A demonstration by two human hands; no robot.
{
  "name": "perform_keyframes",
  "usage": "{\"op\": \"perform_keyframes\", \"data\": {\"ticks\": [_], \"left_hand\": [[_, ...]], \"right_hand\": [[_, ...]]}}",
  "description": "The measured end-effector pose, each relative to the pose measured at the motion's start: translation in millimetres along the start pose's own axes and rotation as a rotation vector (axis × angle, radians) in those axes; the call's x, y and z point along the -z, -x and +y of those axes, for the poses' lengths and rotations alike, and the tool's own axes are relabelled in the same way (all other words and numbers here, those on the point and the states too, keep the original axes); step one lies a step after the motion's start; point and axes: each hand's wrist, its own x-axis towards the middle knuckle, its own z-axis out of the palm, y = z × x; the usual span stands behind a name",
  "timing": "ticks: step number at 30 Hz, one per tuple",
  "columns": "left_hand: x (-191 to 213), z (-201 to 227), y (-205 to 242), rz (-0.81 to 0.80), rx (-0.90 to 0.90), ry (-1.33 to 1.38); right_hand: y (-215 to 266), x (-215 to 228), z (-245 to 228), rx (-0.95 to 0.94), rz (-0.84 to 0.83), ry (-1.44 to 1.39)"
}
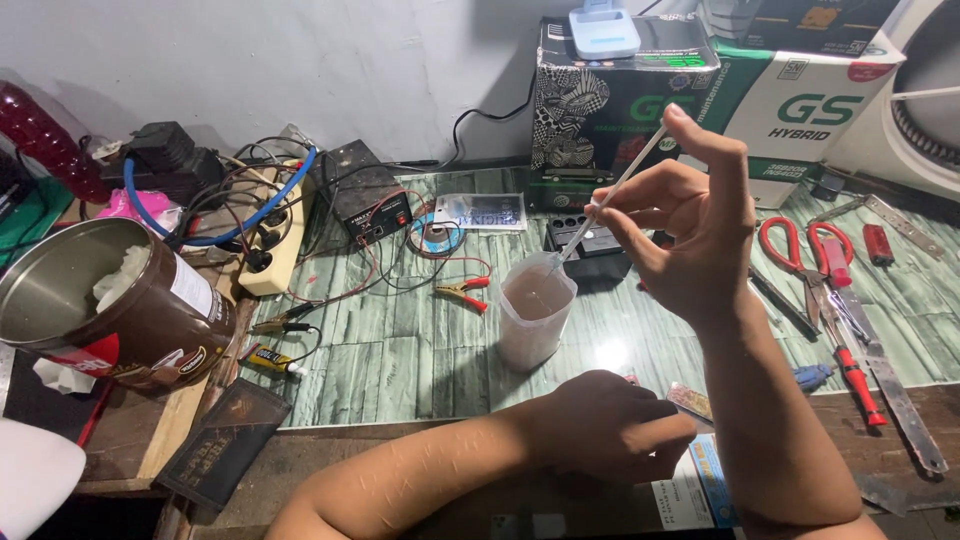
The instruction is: Using a syringe to fill electrolyte into the individual cells of a small lead-acid battery.
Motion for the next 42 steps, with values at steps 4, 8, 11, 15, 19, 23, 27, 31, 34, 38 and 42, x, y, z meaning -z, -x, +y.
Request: {"op": "perform_keyframes", "data": {"ticks": [4, 8, 11, 15, 19, 23, 27, 31, 34, 38, 42], "left_hand": [[5.5, -0.5, -1.9, 0.094, -0.081, -0.027], [5.5, 0.8, -1.7, 0.059, -0.057, -0.012], [5.1, 0.3, -1.9, 0.055, -0.052, -0.006], [5.8, -2.0, -1.8, 0.082, -0.113, -0.053], [3.1, -0.5, -2.2, 0.031, -0.079, -0.043], [-0.4, -1.6, -1.4, 0.041, -0.052, -0.042], [-4.0, -3.7, 0.9, -0.032, -0.026, -0.048], [-1.9, -2.8, -0.9, -0.024, -0.047, -0.032], [0.2, -0.3, -2.2, 0.047, -0.074, -0.062], [-3.2, -1.3, -3.4, -0.101, 0.010, -0.018], [-2.1, -1.0, -2.9, -0.074, -0.028, -0.062]], "right_hand": [[-0.9, -0.5, 0.9, 0.012, 0.008, 0.045], [0.2, -1.9, 2.7, -0.025, 0.031, 0.030], [1.9, -2.5, 6.0, -0.009, 0.032, 0.038], [3.1, -4.1, 6.9, 0.012, 0.042, 0.039], [3.2, -3.6, 6.0, 0.029, 0.047, 0.046], [4.7, -5.4, 8.3, 0.008, 0.056, 0.025], [6.4, -4.9, 8.7, 0.050, 0.074, 0.022], [6.7, -4.3, 8.2, 0.053, 0.069, 0.069], [8.9, -6.4, 8.2, -0.002, 0.070, 0.013], [7.6, -6.1, 1.9, 0.040, 0.076, 0.031], [7.5, -3.4, 0.6, 0.102, 0.072, 0.090]]}}
